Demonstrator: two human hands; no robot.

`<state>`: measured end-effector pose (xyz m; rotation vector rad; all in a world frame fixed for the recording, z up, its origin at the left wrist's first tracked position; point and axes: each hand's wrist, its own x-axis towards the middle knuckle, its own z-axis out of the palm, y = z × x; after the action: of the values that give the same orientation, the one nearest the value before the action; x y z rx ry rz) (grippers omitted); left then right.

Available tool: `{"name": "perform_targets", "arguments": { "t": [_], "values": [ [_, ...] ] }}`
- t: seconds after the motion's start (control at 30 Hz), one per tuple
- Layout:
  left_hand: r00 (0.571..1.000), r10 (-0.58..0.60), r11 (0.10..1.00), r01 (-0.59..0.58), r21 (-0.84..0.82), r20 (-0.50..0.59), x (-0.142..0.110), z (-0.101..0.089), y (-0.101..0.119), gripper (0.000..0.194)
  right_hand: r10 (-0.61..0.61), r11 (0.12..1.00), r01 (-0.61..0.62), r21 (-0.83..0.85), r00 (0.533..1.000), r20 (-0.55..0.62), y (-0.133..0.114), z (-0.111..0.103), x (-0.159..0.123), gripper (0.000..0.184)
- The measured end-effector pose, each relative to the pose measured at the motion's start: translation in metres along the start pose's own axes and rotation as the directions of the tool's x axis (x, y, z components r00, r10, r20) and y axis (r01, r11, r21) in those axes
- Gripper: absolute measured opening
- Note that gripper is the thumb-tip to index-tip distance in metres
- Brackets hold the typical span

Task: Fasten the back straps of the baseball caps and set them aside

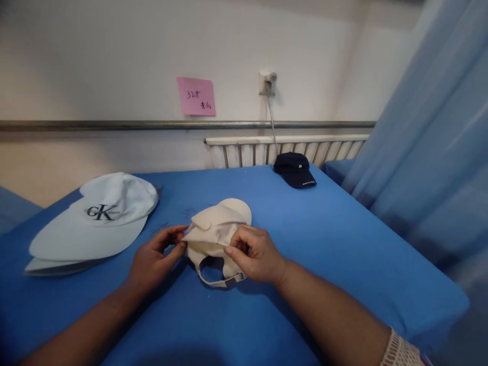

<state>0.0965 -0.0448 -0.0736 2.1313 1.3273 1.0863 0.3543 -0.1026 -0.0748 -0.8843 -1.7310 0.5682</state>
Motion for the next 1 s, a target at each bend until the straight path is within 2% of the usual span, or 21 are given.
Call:
{"name": "perform_targets", "arguments": {
  "t": [0.1, 0.27, 0.6, 0.67, 0.87, 1.0],
  "values": [
    [0.991, 0.135, 0.989, -0.136, 0.051, 0.015, -0.002, -0.002, 0.005, 0.029, 0.003, 1.000, -0.002, -0.025, 1.000, 0.030, 0.001, 0.002, 0.000, 0.016],
    [0.930, 0.365, 0.926, -0.366, 0.091, 0.033, -0.007, -0.002, 0.015, 0.018, 0.001, 0.997, 0.005, -0.072, 0.997, 0.082, 0.003, 0.008, -0.002, 0.011],
    [0.823, 0.560, 0.799, -0.567, 0.202, 0.096, -0.010, -0.007, 0.020, 0.015, -0.035, 0.993, 0.047, -0.111, 0.994, 0.105, 0.004, 0.010, -0.004, 0.007],
    [0.824, 0.558, 0.799, -0.565, 0.206, 0.098, -0.011, -0.007, 0.022, 0.016, -0.040, 0.993, 0.051, -0.106, 0.994, 0.103, 0.003, 0.010, -0.004, 0.008],
    [0.876, 0.482, 0.862, -0.479, 0.163, 0.026, -0.012, -0.007, 0.024, 0.011, -0.109, 0.989, 0.118, -0.095, 0.989, 0.096, -0.009, 0.010, -0.004, 0.007],
    [0.888, 0.461, 0.880, -0.459, 0.124, 0.014, -0.012, -0.006, 0.023, 0.011, -0.154, 0.979, 0.166, -0.120, 0.982, 0.107, -0.011, 0.011, -0.005, 0.008]
  ]
}}
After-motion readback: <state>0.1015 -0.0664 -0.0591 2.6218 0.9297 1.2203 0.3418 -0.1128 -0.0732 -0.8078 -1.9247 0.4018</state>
